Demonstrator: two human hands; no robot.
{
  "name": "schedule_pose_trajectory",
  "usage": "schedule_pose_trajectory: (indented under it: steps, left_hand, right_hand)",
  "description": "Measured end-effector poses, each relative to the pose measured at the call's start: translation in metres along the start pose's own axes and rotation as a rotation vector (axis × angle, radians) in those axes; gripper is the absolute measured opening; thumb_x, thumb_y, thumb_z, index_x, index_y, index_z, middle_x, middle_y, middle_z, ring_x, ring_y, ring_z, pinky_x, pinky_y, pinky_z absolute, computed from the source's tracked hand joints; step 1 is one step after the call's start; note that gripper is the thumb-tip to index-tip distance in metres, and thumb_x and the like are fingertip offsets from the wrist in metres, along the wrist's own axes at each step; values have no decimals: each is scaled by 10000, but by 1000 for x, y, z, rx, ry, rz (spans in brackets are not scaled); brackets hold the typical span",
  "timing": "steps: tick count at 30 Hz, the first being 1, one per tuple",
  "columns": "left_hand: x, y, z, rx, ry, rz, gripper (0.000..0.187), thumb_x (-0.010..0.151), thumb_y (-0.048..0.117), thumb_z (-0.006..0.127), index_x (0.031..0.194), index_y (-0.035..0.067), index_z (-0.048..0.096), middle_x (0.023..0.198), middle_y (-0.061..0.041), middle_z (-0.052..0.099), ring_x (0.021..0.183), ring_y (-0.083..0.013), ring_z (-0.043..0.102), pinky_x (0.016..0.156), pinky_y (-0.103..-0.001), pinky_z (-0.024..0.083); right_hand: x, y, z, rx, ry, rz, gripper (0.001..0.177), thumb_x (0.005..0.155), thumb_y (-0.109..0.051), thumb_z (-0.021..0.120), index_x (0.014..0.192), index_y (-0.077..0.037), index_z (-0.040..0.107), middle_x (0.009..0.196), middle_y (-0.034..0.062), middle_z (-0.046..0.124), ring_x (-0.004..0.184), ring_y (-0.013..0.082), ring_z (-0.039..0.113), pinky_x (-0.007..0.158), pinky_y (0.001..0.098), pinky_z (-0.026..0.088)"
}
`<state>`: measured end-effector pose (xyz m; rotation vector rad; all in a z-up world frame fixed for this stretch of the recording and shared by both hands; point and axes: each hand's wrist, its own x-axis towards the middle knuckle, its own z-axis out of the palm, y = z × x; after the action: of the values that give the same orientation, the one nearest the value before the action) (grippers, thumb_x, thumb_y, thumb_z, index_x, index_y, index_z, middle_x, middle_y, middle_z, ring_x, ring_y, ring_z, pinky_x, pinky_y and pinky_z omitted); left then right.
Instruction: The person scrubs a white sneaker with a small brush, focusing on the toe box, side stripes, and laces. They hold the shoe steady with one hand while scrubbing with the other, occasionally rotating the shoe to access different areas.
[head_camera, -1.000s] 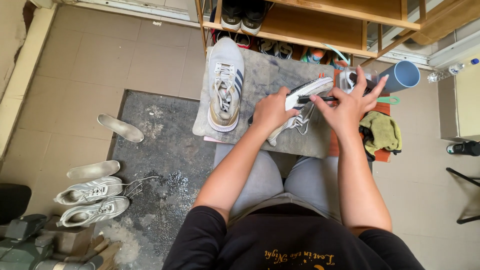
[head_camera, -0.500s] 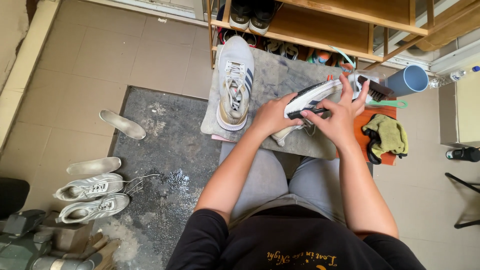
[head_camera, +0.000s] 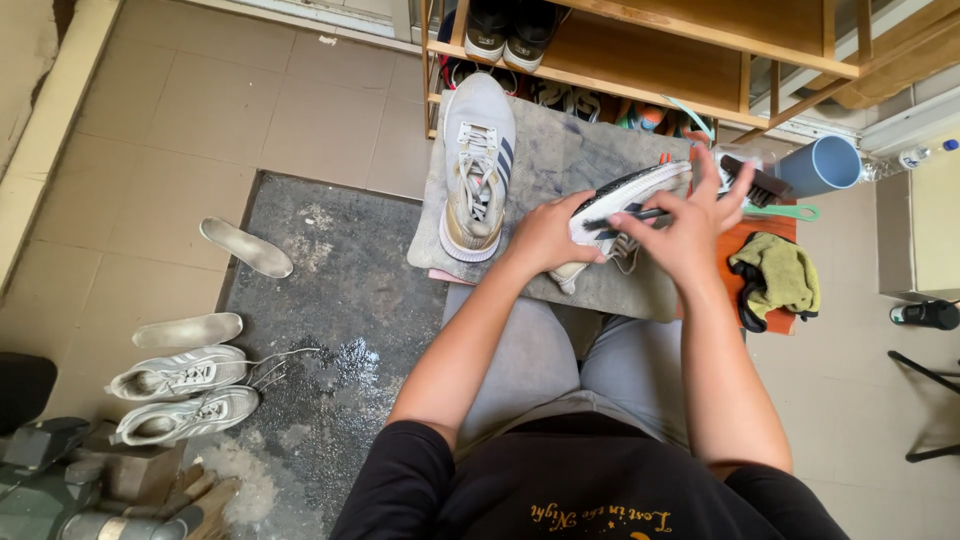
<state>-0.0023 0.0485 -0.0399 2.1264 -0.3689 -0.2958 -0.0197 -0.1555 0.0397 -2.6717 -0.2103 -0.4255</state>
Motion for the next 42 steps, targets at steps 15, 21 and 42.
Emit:
schedule_pose_trajectory:
  steps: [15, 21, 42]
  left_hand:
    - [-19, 5, 6, -96, 215, -20, 893, 622, 593, 879, 1414, 283, 607, 1307, -73, 712, 1245, -315, 661, 1054, -464, 535]
    - [-21, -6, 16, -121, 327, 47, 845, 612, 576, 913, 1357, 274, 653, 1260, -62, 736, 1210, -294, 679, 1013, -437, 561]
    - [-17, -7, 27, -16, 417, 67, 801, 634, 601, 895, 1334, 296, 654, 1266, -15, 754, 1120, -176, 744, 947, -323, 571]
  right_hand:
    - [3, 15, -8, -22, 46, 66, 364, 826, -410, 943, 799, -128, 715, 1622, 178, 268, 1405, 593, -74, 1024, 843, 154]
    - [2, -4, -1, -29, 23, -4, 355, 799, -424, 942, 774, -143, 727, 1610, 177, 314, 1422, 595, -49, 994, 870, 129]
    - [12, 18, -14, -57, 40, -55, 528, 915, -672, 818, 800, -157, 808, 1717, 44, 258, 1462, 414, -134, 981, 885, 183]
